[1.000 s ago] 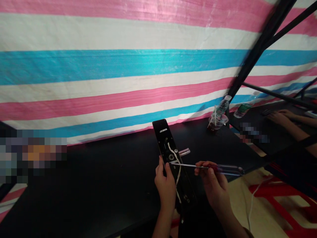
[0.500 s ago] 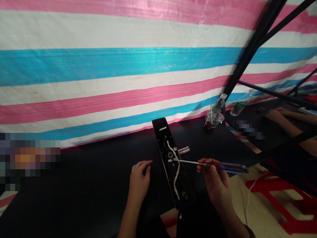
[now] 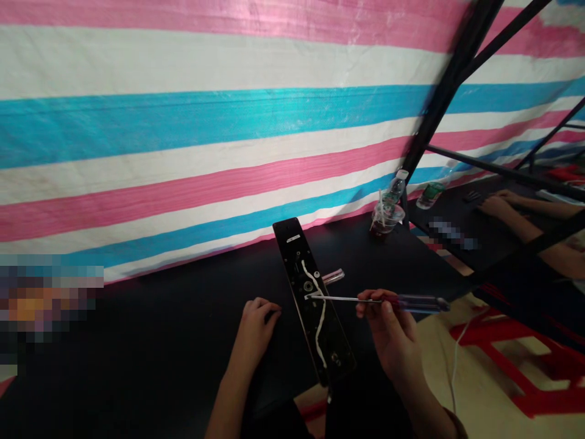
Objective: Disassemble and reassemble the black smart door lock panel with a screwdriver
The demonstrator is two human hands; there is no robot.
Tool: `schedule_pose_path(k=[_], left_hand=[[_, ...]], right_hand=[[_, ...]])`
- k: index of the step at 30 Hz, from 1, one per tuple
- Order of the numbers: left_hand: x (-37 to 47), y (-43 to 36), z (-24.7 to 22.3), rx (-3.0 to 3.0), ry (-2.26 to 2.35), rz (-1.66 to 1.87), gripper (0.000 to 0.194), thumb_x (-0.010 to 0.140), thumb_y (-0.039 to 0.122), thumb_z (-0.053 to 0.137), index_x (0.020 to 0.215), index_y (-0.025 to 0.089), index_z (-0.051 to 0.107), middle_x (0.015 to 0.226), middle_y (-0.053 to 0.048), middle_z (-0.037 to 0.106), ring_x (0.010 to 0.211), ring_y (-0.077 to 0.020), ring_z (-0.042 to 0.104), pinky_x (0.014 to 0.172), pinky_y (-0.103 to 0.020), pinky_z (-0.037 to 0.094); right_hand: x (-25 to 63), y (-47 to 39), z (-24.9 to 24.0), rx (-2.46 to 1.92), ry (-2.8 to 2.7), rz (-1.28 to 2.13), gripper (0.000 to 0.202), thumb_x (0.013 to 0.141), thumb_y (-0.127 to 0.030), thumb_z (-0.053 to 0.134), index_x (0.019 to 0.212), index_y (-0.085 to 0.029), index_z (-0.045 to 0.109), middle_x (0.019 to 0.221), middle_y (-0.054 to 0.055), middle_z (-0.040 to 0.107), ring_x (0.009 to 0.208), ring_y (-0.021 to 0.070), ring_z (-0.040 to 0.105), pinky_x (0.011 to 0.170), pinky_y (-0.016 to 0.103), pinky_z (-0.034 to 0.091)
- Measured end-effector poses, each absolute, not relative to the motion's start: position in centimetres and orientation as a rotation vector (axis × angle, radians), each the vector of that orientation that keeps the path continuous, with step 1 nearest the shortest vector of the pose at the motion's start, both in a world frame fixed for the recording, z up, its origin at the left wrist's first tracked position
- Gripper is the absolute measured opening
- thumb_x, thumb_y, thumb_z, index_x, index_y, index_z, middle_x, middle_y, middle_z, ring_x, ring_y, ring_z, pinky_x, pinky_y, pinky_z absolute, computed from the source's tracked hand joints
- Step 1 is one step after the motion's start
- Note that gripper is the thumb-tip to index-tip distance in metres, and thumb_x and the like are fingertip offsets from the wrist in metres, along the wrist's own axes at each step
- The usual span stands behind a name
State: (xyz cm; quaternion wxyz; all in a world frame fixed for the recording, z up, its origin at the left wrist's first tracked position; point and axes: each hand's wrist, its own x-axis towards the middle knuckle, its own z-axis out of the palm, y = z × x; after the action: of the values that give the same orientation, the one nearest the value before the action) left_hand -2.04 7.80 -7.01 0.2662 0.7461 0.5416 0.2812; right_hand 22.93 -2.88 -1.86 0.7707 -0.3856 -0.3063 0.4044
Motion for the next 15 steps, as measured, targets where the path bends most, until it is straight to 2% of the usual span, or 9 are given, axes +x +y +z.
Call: schedule_pose_path(k=[3, 7, 10, 15], left_hand=[[-1.5, 6.4, -5.5, 1.778, 1.422, 0.868, 0.017, 0.080, 0.034, 0.063, 0.081, 0.022, 0.074, 0.088, -0.006, 0.072, 0.088, -0.0253, 0.065, 0.084, -0.040, 0.049], [-0.4, 3.7, -4.0, 1.383, 1.307, 0.976, 0.025, 0.076, 0.044, 0.070, 0.081, 0.019, 0.073, 0.085, -0.005, 0.074, 0.081, -0.0215, 0.067, 0.076, -0.032, 0.051], [0.2, 2.2, -4.0, 1.162, 1.319, 1.093, 0.030, 0.067, 0.043, 0.080, 0.079, 0.016, 0.073, 0.079, -0.005, 0.073, 0.073, -0.0184, 0.065, 0.069, -0.027, 0.051], [0.6, 1.4, -4.8, 0.864, 1.271, 1.244, 0.037, 0.056, 0.040, 0.087, 0.078, 0.015, 0.073, 0.075, -0.005, 0.071, 0.073, -0.0174, 0.065, 0.066, -0.025, 0.052]], right_hand=[[21.8, -2.8, -1.4, -0.788, -0.671, 0.930, 0.013, 0.091, -0.035, 0.064, 0.097, -0.023, 0.069, 0.095, 0.006, 0.070, 0.077, 0.0163, 0.066, 0.073, 0.033, 0.053], [20.6, -3.0, -0.7, -0.717, -0.686, 1.031, 0.014, 0.092, -0.034, 0.063, 0.097, -0.022, 0.069, 0.093, 0.005, 0.069, 0.076, 0.0155, 0.065, 0.071, 0.031, 0.052], [20.3, -3.1, -0.4, -0.690, -0.705, 1.080, 0.015, 0.092, -0.034, 0.062, 0.096, -0.021, 0.069, 0.092, 0.006, 0.069, 0.074, 0.0146, 0.065, 0.069, 0.028, 0.052], [20.7, -3.4, 0.0, -0.676, -0.727, 1.087, 0.016, 0.092, -0.035, 0.061, 0.093, -0.021, 0.069, 0.089, 0.006, 0.068, 0.071, 0.0150, 0.063, 0.066, 0.028, 0.051]])
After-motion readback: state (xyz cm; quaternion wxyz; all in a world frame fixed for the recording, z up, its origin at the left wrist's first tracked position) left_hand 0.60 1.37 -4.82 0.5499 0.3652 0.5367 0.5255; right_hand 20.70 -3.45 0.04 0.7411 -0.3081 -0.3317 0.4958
